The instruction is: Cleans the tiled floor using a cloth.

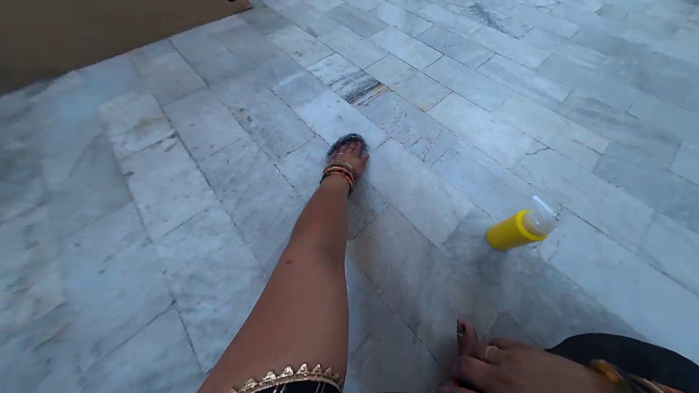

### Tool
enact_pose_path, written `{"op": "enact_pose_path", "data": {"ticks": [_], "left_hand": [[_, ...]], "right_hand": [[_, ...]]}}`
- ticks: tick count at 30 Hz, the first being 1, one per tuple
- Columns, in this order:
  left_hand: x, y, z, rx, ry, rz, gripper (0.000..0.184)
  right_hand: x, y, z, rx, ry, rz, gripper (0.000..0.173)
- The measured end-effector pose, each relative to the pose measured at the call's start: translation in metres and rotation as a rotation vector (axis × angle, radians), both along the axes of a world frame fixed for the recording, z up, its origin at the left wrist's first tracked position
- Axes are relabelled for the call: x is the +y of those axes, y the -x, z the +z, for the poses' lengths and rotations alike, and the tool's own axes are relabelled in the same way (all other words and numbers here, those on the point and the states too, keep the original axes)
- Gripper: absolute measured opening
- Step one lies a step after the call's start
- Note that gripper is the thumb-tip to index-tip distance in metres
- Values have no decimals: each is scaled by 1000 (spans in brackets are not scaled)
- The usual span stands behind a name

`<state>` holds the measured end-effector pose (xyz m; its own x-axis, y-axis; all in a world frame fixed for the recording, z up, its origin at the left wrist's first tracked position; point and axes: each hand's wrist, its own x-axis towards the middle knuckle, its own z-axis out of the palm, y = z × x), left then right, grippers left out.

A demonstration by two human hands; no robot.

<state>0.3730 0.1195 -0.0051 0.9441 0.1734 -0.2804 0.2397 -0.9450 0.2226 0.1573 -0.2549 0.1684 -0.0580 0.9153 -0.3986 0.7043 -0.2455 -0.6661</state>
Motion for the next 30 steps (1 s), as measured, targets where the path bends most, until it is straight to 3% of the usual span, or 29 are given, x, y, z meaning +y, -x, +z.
{"op": "enact_pose_path", "data": {"ticks": [4,7,11,14,18,23,27,30], "left_hand": [[46,46,23,71,-24,194,72],[82,118,23,50,-47,308,73],[109,222,14,65,-69,401,71],[97,284,3,8,-31,438,67],[42,330,-14,-231,92,382,56],[-42,315,-18,-280,259,175,35],[-111,269,-30,-404,355,103,45],[-141,229,-39,-415,298,3,42]], "right_hand": [[1,-11,-6,-10,156,-11,50],[8,-22,-5,-5,326,-37,53],[11,-23,-2,-22,354,-44,55],[13,-19,2,-35,369,-41,57],[13,-9,11,-55,359,-37,59],[14,5,20,-79,330,6,57],[11,5,17,-76,341,20,57],[9,0,13,-77,339,30,57]]}}
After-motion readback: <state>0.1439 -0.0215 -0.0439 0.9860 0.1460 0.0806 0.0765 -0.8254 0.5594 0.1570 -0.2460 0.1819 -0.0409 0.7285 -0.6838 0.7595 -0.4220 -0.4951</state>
